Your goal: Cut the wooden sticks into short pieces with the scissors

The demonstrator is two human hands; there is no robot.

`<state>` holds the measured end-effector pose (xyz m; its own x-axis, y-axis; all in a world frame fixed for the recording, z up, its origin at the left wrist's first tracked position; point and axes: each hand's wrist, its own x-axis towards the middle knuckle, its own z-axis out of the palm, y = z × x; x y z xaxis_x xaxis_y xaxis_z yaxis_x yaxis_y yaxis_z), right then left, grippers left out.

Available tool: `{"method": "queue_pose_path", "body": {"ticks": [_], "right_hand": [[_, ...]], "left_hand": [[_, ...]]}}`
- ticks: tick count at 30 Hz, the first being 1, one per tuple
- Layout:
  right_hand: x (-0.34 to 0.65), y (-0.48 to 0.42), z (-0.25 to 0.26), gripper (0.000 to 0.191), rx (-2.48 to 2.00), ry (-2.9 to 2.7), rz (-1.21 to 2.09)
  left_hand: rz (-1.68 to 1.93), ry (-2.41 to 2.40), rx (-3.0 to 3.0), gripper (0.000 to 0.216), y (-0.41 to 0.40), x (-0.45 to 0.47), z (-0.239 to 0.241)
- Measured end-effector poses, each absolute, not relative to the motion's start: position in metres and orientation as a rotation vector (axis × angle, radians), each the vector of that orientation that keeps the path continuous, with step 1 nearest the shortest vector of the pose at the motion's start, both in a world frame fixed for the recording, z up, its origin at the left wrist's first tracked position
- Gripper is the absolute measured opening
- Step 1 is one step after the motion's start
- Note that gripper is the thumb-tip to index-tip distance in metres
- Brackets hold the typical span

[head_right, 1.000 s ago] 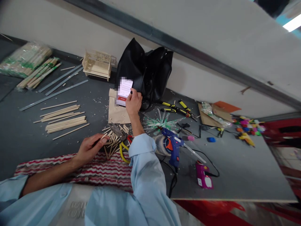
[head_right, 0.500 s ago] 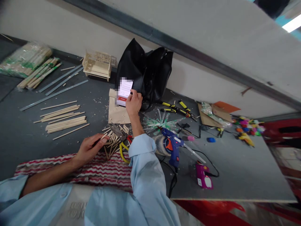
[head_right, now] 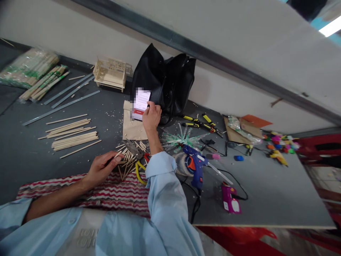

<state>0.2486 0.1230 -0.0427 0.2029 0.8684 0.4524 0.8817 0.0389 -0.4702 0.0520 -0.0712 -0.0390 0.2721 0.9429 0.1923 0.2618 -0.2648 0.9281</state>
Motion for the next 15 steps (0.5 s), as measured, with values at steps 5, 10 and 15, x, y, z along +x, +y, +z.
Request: {"method": "queue_pose_path", "body": {"ticks": [5,10,15], "right_hand": [[0.2475,0.1220,-0.0390,0.036,-1.840,-1.644,0.003],[0.2485,0.1246,-0.0401,0.040,-1.807,-1.654,-0.024],[0.2488,0.1279,-0.0416,0.043,-1.788,-1.670,-0.072]], "left_hand": [[1.024,1.109,1.682,0.029,-0.0715,0.0524,-0.0379],[1.006,1.122,1.672,0.030,-0.0715,0.0519,-0.0381],[0.999,1.118,1.675,0.030,-0.0717,0.0521,-0.0379]]}}
